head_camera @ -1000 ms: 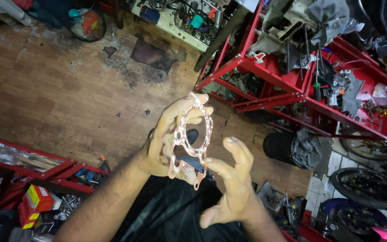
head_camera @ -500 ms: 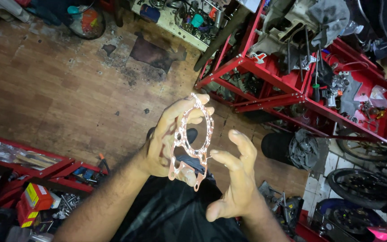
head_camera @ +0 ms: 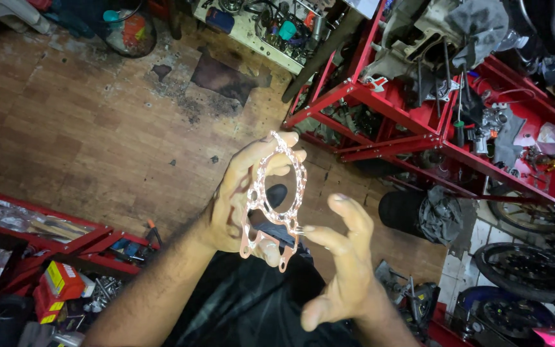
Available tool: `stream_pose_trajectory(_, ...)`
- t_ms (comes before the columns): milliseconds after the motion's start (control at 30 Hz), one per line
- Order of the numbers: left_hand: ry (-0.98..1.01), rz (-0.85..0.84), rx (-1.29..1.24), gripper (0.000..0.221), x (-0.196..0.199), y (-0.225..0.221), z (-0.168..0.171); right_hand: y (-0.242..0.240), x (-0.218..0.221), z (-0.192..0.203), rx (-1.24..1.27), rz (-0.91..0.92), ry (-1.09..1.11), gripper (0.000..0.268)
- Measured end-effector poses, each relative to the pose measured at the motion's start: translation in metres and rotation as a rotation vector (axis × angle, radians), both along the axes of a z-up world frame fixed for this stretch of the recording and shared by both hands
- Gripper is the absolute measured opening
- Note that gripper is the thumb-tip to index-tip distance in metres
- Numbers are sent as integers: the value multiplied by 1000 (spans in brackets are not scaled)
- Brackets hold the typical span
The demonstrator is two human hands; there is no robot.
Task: Inspecting a motorcycle engine gasket and applying sealant to its surface
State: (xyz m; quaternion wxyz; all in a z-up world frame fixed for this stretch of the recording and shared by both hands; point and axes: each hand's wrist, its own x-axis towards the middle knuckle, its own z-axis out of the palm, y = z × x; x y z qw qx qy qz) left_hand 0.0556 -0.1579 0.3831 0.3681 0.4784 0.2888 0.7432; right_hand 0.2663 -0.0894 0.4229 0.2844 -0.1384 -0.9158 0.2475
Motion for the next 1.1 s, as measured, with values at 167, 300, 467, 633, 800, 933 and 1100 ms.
stream_pose_trajectory(167, -11, -14, 34, 107, -4, 1, -3, -4, 0, -1, 2, 25, -24, 95)
stream_pose_trajectory(300, -4, -25, 30, 106, -3, 1, -7, -12, 7, 3, -15, -29, 42, 97)
stream_pose_trajectory(467, 12, 39, 60, 112, 2, 5, -4, -13, 8, 4, -24, 57, -8, 96)
stream_pose_trajectory(633, 20, 16, 47, 107, 4, 2, -5, -14, 2, 11, -26, 59, 10, 94)
stream_pose_trajectory(800, 11, 21, 67, 109, 5, 6, -7, -21, 4, 10, -62, 2, 149, 86)
stream_pose_trajectory(933, -38, -12, 84, 105, 5, 5, -4, -22, 9, 13, -45, 40, 20, 87)
stream_pose_trajectory(1100, -50, -33, 66, 103, 9, 6, -4, -21, 1, 31, -107, -29, 144, 83)
